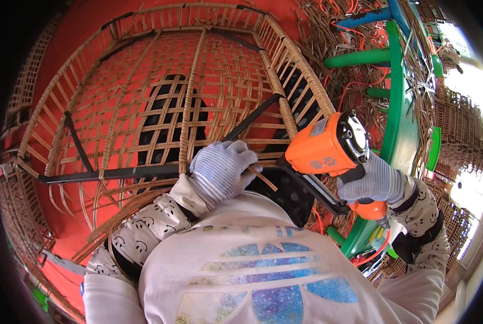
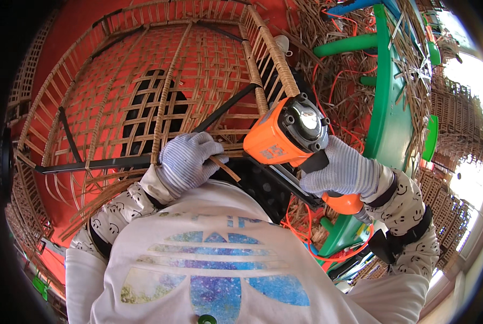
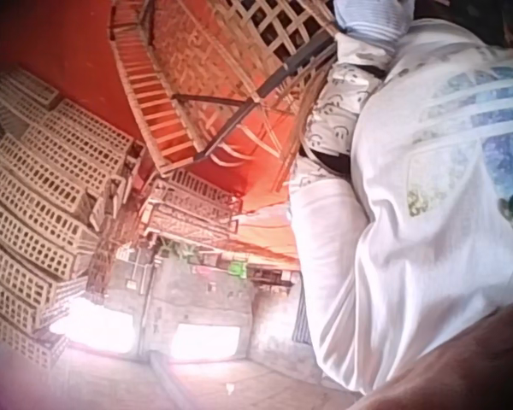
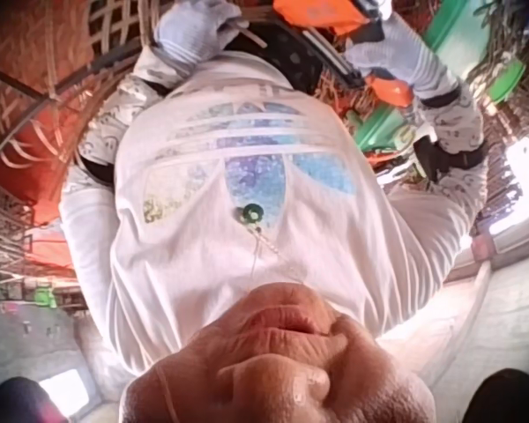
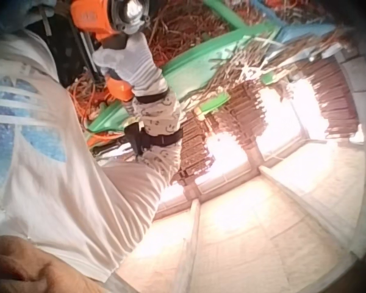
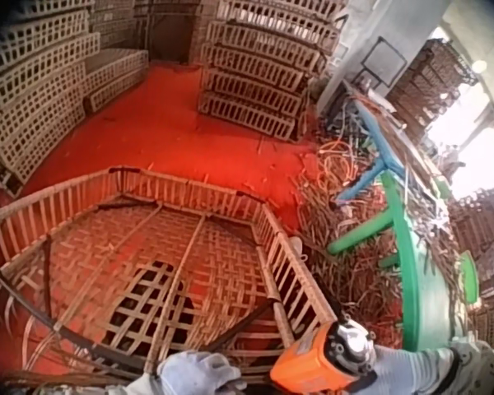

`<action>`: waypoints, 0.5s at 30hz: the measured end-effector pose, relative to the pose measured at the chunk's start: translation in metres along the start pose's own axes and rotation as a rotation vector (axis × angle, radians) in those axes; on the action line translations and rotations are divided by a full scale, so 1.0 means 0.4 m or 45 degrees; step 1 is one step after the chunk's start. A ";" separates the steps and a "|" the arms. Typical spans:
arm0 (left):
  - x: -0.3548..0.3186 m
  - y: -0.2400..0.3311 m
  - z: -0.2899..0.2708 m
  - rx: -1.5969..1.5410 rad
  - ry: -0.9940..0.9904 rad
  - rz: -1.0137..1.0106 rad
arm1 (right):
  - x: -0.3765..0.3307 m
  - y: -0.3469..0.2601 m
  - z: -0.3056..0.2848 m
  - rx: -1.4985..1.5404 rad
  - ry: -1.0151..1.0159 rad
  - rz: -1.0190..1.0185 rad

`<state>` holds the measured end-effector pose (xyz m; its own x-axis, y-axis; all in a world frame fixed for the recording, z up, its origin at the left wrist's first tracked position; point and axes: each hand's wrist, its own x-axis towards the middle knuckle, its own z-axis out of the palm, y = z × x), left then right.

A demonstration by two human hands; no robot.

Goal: The person is assembling and weaving wicker components for a chair or basket, using a pneumatic nail gun and pliers to secure strips of material.

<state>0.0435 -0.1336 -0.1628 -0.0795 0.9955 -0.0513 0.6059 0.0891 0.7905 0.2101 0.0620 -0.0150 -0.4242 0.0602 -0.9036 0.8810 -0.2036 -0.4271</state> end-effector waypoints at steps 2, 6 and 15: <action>0.002 0.003 -0.005 0.014 -0.037 0.002 | 0.006 -0.005 -0.003 -0.003 -0.018 -0.020; -0.006 0.000 0.013 0.187 -0.031 0.143 | 0.015 -0.023 -0.006 -0.039 -0.049 0.077; -0.011 0.001 0.049 0.256 -0.113 0.134 | 0.040 -0.072 -0.006 -0.188 -0.088 0.210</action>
<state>0.0598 -0.1371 -0.1743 0.0565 0.9978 -0.0354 0.7532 -0.0193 0.6576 0.1783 0.0710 -0.0171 -0.2807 -0.0301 -0.9593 0.9586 -0.0596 -0.2786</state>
